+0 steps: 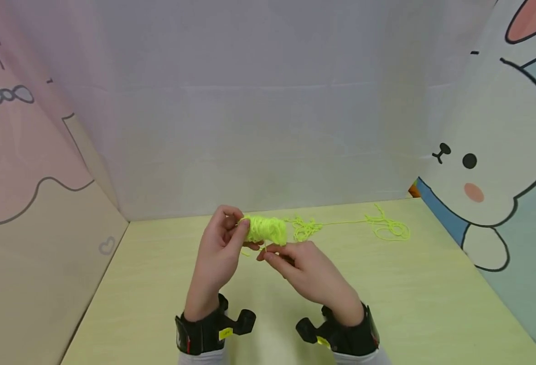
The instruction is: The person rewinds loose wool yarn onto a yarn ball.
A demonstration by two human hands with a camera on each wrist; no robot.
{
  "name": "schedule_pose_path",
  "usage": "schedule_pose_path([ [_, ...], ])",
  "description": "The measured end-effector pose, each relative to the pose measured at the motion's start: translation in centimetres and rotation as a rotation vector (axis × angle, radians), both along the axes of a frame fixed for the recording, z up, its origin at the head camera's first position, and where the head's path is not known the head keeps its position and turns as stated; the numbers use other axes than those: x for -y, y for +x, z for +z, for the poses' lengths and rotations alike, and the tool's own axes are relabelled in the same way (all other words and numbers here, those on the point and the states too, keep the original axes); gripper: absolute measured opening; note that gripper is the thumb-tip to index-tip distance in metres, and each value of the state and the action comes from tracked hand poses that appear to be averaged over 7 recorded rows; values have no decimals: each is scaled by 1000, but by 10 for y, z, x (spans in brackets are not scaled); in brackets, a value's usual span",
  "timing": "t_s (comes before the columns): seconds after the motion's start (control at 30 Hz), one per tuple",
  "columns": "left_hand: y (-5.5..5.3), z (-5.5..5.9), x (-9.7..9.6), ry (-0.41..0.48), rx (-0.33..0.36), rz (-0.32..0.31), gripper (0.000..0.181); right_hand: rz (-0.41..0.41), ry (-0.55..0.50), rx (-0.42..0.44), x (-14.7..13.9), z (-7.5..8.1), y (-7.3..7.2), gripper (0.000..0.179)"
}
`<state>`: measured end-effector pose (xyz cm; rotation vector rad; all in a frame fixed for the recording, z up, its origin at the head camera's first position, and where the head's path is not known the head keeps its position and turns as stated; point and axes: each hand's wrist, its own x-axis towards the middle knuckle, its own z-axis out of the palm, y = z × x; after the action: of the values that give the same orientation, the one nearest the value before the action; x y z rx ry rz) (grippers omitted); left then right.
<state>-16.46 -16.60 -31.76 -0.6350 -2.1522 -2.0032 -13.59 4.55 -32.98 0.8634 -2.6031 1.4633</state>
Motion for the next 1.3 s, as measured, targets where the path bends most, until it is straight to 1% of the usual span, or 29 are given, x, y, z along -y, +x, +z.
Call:
schedule_pose_path([
  [0.07,0,-2,4,12,-5,-31,8,-23,11,13,1,-3,-3,20],
  [0.13,0,-4,8,3,-12,-74,8,-45,26,29,1,-5,-6,17],
  [0.2,-1,-7,12,-22,-16,-125,8,-59,51,40,0,-8,-8,14],
  [0.3,-2,-11,18,-79,-15,-197,8,-69,58,61,-2,-10,-10,17],
  [0.33,-1,-13,18,-104,-13,-212,7,-71,57,71,-4,-12,-10,17],
  [0.53,7,-23,21,-249,10,-291,4,-89,18,119,-14,-17,-4,20],
  [0.67,12,-29,20,-324,26,-317,7,-115,13,130,-17,-18,1,22],
  [0.73,15,-33,19,-345,32,-308,10,-124,11,125,-18,-19,4,22],
  [0.8,18,-36,17,-366,28,-284,12,-123,7,115,-18,-19,7,23],
  [0.9,17,-32,13,-411,11,-244,12,-122,-14,104,-18,-13,9,23],
  [1.03,14,-25,5,-437,-20,-189,12,-119,-31,93,-17,-5,12,21],
  [1.13,12,-20,-1,-438,-33,-118,12,-105,-46,77,-16,0,14,20],
  [1.3,10,-9,-13,-414,-33,41,10,-56,-67,47,-14,5,15,21],
])
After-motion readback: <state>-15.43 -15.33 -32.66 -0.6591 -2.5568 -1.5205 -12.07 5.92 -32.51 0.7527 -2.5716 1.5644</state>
